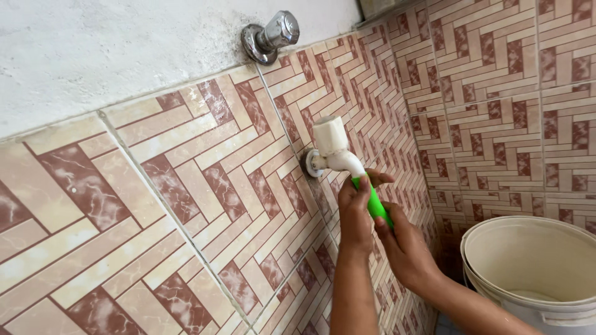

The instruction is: The person prepares a green hose at a faucet and then uses their hands to apply and smooth a sealant material along the edge of a shelf in a bathroom corner, using water from a white cup to assist the process.

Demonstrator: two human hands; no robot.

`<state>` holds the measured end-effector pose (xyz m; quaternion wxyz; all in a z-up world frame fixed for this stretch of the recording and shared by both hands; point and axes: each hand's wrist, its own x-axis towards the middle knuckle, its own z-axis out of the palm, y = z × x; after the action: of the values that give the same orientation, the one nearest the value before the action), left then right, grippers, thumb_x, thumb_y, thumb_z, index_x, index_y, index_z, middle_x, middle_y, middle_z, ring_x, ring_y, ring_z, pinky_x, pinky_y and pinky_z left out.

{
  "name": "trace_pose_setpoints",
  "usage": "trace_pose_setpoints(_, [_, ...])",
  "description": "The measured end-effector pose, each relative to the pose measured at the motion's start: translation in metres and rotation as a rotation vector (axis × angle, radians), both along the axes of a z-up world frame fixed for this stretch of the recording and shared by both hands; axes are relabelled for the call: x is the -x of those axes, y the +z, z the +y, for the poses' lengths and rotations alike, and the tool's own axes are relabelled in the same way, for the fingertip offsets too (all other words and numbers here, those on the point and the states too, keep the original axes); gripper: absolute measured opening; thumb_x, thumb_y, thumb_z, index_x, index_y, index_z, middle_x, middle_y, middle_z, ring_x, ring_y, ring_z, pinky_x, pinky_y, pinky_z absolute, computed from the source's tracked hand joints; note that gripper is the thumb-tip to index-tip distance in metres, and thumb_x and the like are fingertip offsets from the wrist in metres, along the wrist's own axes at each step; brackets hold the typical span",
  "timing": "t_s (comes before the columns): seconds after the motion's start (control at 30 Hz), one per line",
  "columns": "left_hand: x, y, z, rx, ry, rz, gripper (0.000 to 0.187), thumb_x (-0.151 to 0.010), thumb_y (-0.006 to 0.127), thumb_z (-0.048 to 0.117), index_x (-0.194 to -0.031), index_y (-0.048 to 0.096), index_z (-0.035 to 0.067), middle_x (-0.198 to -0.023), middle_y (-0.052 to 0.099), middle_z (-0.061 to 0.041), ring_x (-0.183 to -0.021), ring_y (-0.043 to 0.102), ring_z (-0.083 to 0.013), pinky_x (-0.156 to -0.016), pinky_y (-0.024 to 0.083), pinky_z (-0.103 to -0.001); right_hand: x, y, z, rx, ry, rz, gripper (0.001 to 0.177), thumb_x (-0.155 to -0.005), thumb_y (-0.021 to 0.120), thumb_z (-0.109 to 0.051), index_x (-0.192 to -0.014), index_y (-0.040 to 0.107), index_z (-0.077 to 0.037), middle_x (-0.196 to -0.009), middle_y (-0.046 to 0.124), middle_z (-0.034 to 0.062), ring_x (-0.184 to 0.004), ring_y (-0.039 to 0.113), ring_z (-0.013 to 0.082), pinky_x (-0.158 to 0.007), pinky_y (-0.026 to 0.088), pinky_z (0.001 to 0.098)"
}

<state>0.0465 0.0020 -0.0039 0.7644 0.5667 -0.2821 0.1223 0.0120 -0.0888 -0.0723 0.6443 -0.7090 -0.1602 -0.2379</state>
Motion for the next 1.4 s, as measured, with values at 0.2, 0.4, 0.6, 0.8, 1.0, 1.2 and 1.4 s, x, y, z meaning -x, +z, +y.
trace_pose_setpoints(0.2, [0.003,-0.003,-0.020,-0.317,0.597,-0.159,0.021,-0.104,0.051,0.020,-0.107,0.058,0.000,-0.081,0.061,-0.008,-0.072,0.061,-0.0205,-0.068,0.049,-0.039,-0.036,-0.008,-0.003,-0.252,0.337,0.071,0.047,-0.105,0.049,-0.017,-0.152,0.047,-0.012,-0.081,0.059,0.0089,-0.062,0.047,0.0168,-0.054,0.042,0.0342])
trace_pose_setpoints(0.4, [-0.007,-0.007,-0.029,-0.238,0.709,-0.143,0.025,-0.105,0.054,0.024,-0.105,0.057,0.000,-0.080,0.060,-0.009,-0.071,0.058,-0.0206,-0.067,0.047,-0.039,-0.032,0.001,-0.018,-0.133,0.393,-0.046,0.040,-0.097,0.051,-0.011,-0.137,0.052,-0.004,-0.089,0.066,0.0010,-0.066,0.055,0.0080,-0.056,0.048,0.0262])
trace_pose_setpoints(0.6, [0.005,-0.016,0.014,-0.166,0.140,0.006,0.042,-0.108,0.048,0.038,-0.130,0.053,0.002,-0.123,0.064,-0.005,-0.107,0.059,-0.0095,-0.095,0.050,-0.026,-0.022,0.010,-0.010,-0.140,0.296,0.048,0.026,-0.106,0.053,-0.019,-0.125,0.060,-0.003,-0.077,0.055,0.0086,-0.063,0.046,0.0138,-0.054,0.043,0.0311])
trace_pose_setpoints(0.8, [0.054,-0.042,-0.037,-0.129,0.497,-0.035,0.062,-0.100,0.047,0.036,-0.153,0.029,0.008,-0.148,0.044,-0.012,-0.124,0.062,-0.0252,-0.101,0.054,-0.045,-0.006,0.004,-0.029,-0.081,0.161,-0.159,0.029,-0.099,0.056,-0.018,-0.125,0.057,-0.004,-0.109,0.070,0.0082,-0.097,0.069,0.0167,-0.074,0.056,0.0319])
trace_pose_setpoints(1.0, [0.081,-0.046,-0.093,-0.491,1.105,-0.787,0.049,-0.111,0.042,0.022,-0.153,0.040,-0.003,-0.159,0.040,-0.027,-0.149,0.040,-0.0474,-0.126,0.028,-0.055,0.008,-0.009,-0.095,0.136,-0.165,-0.368,0.036,-0.093,0.064,-0.019,-0.126,0.059,-0.003,-0.124,0.064,0.0165,-0.115,0.061,0.0326,-0.096,0.050,0.0431])
trace_pose_setpoints(1.2, [0.054,-0.080,-0.146,-0.740,0.737,-0.756,0.055,-0.094,0.052,0.010,-0.147,0.050,-0.003,-0.156,0.049,-0.025,-0.150,0.038,-0.0451,-0.125,0.026,-0.055,0.023,-0.027,-0.193,0.488,-0.389,-0.446,0.041,-0.086,0.069,-0.014,-0.125,0.061,-0.005,-0.134,0.059,0.0176,-0.125,0.053,0.0415,-0.103,0.045,0.0490])
trace_pose_setpoints(1.4, [0.050,-0.149,-0.242,-0.911,0.447,-0.717,0.064,-0.089,0.053,0.004,-0.150,0.042,-0.011,-0.159,0.043,-0.026,-0.152,0.037,-0.0403,-0.126,0.026,-0.051,0.053,-0.070,-0.289,0.832,-0.448,-0.110,0.066,-0.070,0.076,-0.012,-0.132,0.055,-0.001,-0.137,0.054,0.0157,-0.128,0.049,0.0379,-0.102,0.043,0.0493])
